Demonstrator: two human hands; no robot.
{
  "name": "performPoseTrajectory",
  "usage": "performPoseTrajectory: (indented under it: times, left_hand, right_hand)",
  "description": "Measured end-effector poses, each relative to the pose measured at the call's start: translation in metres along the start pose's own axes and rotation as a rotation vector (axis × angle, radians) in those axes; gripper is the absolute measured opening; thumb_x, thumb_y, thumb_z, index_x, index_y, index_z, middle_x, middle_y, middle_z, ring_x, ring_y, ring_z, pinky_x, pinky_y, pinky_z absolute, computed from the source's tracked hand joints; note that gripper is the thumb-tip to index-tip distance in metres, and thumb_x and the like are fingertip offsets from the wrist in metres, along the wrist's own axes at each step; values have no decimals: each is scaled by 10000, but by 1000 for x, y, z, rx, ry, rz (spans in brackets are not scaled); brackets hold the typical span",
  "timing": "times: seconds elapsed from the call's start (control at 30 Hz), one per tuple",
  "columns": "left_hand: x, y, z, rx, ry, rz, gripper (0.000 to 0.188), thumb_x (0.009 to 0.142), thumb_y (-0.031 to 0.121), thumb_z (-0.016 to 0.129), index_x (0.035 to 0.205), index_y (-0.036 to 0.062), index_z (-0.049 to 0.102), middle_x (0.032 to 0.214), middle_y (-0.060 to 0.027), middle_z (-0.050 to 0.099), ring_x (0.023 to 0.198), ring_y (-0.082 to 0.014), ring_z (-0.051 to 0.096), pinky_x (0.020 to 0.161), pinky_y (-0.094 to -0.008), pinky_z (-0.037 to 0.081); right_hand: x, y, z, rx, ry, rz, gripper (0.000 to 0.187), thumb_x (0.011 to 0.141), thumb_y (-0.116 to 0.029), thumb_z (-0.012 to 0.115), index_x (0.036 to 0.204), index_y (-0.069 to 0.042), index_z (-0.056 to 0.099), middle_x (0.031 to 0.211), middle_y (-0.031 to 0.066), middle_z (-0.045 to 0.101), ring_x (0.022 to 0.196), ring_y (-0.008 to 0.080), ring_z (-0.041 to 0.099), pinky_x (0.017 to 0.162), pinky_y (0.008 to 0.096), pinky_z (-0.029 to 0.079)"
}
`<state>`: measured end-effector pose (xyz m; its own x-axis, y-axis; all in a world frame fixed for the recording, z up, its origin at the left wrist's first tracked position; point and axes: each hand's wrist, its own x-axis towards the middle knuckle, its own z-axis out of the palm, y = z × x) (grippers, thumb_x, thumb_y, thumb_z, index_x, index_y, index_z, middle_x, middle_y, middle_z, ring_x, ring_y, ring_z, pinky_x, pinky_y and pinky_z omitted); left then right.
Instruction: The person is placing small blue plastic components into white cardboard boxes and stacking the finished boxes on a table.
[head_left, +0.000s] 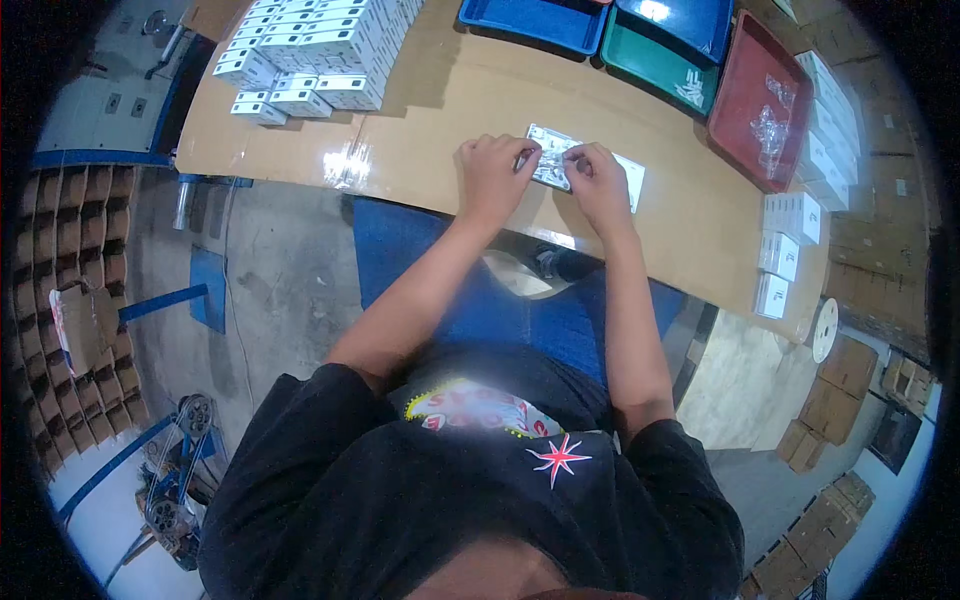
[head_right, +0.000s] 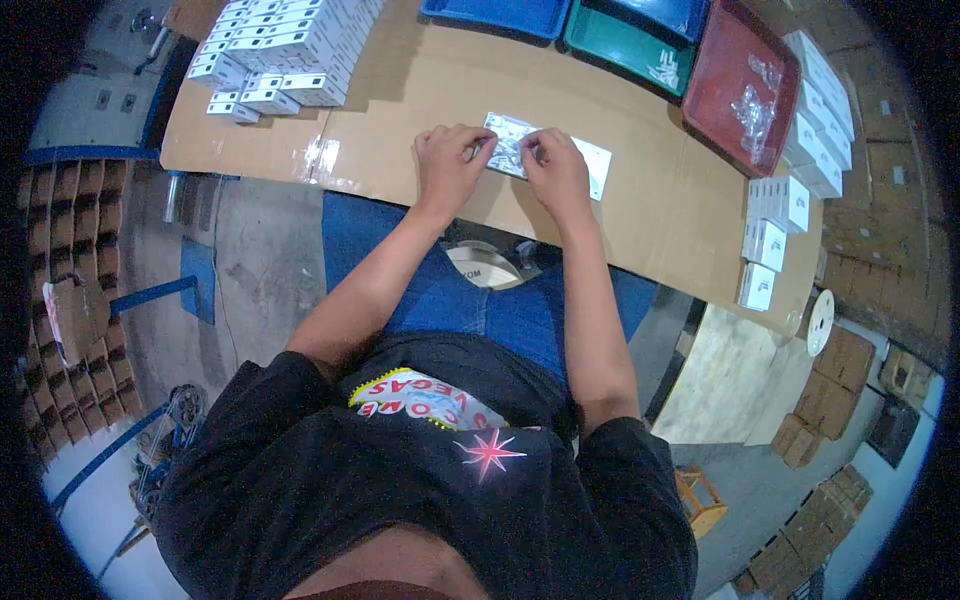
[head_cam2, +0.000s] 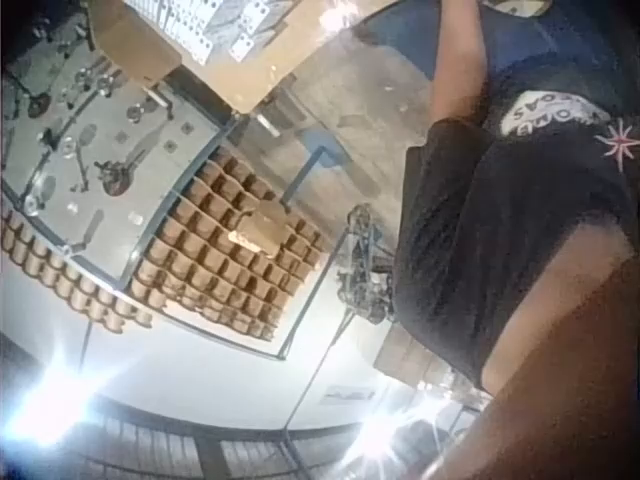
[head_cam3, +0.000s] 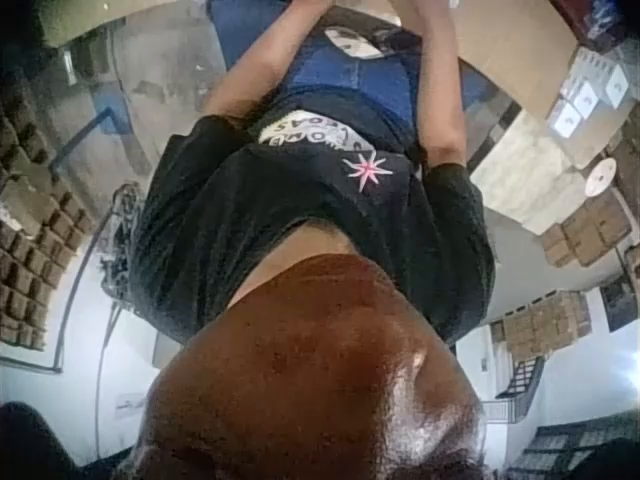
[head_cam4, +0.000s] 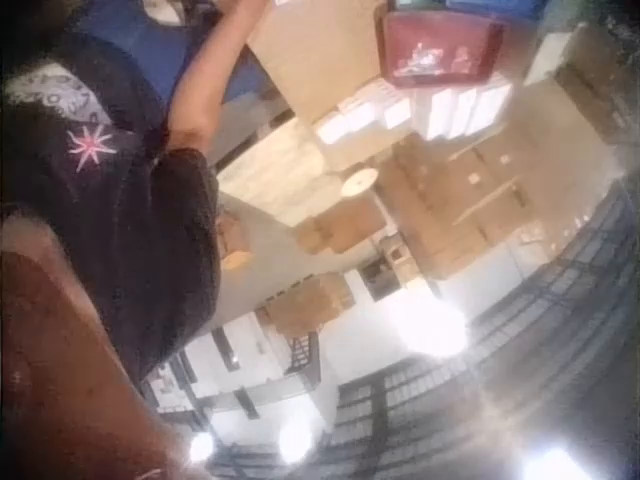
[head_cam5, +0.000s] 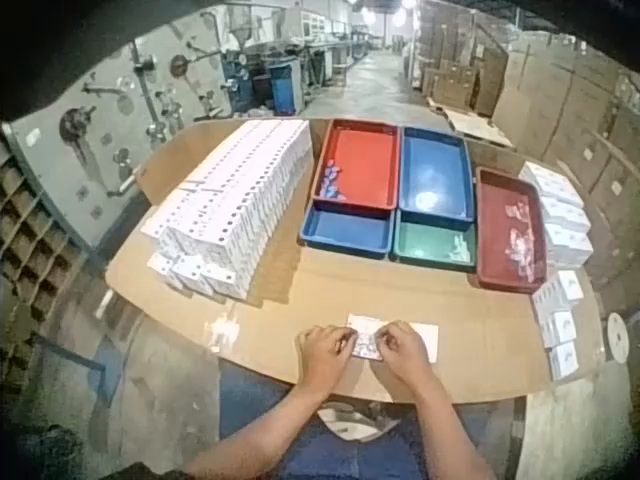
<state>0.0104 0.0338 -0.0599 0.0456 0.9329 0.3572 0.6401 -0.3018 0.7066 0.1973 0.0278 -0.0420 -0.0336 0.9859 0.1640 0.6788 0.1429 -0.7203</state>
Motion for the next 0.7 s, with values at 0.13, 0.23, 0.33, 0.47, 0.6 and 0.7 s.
performPoseTrajectory:
  times: [0.13,0.23,0.33,0.47,0.6,0.7]
  left_hand:
    - [1,2,-3,71,36,43,127,875,252,762,965,167,790,918,15,723,939,-214,606,937,-414,361]
    - [1,1,-4,115,33,37,124,882,244,762,975,168,790,981,9,718,974,-204,612,939,-403,366]
    - [2,-4,-1,77,63,18,132,878,222,761,986,151,786,1023,-25,706,1006,-228,616,938,-407,393]
    - [3,-17,2,-96,36,-31,144,872,189,760,1001,128,779,1023,-57,689,1044,-255,618,921,-416,438]
    - [2,-16,-1,-69,2,9,154,866,177,763,1012,130,776,1034,-48,684,1040,-263,615,921,-418,441]
    - [1,-12,-4,11,-21,42,152,868,194,762,1010,144,780,1056,-40,683,1028,-264,615,911,-418,438]
  right_hand:
    - [2,-9,3,172,26,37,145,888,-100,710,1030,-78,733,900,99,663,722,236,627,677,359,516]
    - [3,-6,6,122,11,-40,147,898,-92,694,1039,-87,737,878,101,648,701,241,616,659,362,506]
    - [3,-7,9,111,30,-45,146,898,-101,697,1039,-100,736,877,93,648,689,234,611,652,360,501]
    - [2,-15,11,56,11,2,131,899,-134,698,1024,-137,736,882,83,654,692,236,624,652,375,506]
    - [-1,-14,10,-51,-2,-25,118,907,-144,672,1008,-155,733,887,77,654,713,259,651,660,409,513]
    - [-6,-11,11,-83,16,-37,123,898,-153,674,1004,-147,737,887,67,653,741,270,664,668,422,519]
